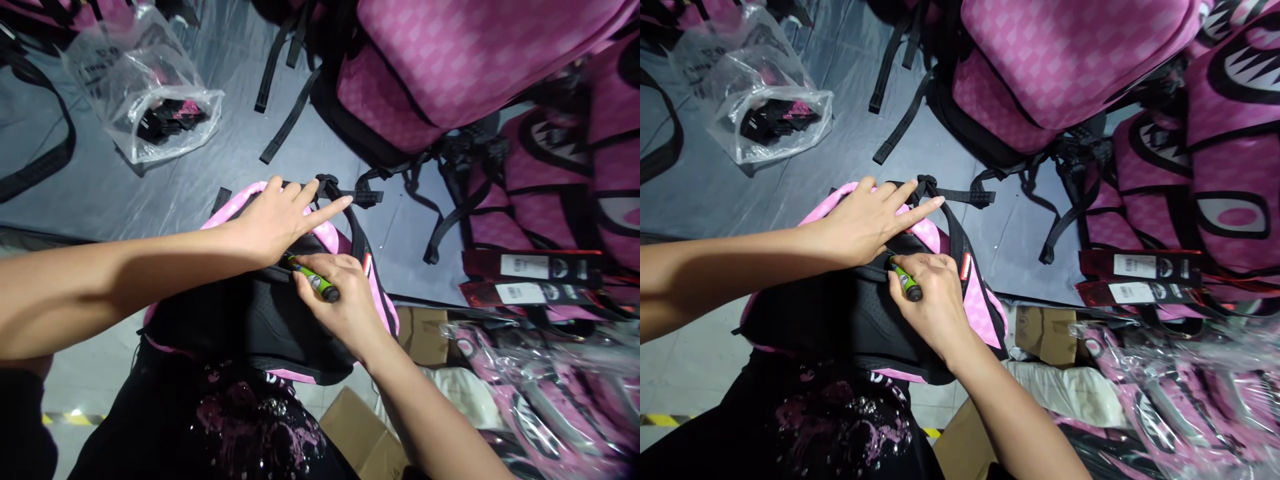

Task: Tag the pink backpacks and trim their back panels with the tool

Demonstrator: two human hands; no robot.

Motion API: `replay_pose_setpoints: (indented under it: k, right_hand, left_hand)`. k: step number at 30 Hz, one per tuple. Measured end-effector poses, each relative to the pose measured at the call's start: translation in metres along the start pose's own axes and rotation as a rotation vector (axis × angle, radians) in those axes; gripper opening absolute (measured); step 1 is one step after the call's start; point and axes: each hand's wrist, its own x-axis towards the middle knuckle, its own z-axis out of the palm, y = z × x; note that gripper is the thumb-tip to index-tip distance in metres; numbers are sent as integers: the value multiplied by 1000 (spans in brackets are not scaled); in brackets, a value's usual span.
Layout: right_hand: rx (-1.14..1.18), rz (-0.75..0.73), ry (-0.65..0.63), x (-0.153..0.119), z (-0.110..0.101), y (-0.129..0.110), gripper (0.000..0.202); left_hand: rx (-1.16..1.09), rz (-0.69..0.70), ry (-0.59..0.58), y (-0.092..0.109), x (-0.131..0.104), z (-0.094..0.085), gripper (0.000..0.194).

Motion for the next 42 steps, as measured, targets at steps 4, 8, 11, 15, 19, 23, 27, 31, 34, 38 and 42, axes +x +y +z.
replay_pose_setpoints:
  k: [4,8,11,15,19,23,27,31,34,38,42]
  right_hand:
    - [-16,14,8,-1,3,-1,17]
    - [-5,10,37,-2,5,0,16]
    - [-8,8,57,-2,5,0,15]
    - [-15,14,40,-1,4,0,13]
    - [-25,13,81,-2,6,1,14]
    - [-7,33,79,-4,9,2,14]
    - [12,35,96,-5,11,2,14]
    - [-17,48,131,-6,13,0,13]
    - [47,23,131,-6,16,0,14]
    - [116,30,154,-9,22,-1,12]
    - [141,-5,225,-13,36,-7,15]
  left_hand:
    - [-33,-1,6,0,0,1,86]
    - [-22,-4,4,0,1,1,85]
    - [4,-2,4,0,1,1,86]
    - [21,-12,9,1,1,2,87]
    - [38,-9,23,2,1,3,85]
    - [62,-7,19,3,1,3,88]
    - [85,-18,24,4,-1,2,87]
    - [125,-2,48,5,-5,1,87]
    - [132,-20,24,4,-10,-1,93]
    - [123,-71,-64,-5,-22,-9,121]
    - [118,-202,-166,-9,-39,-10,137]
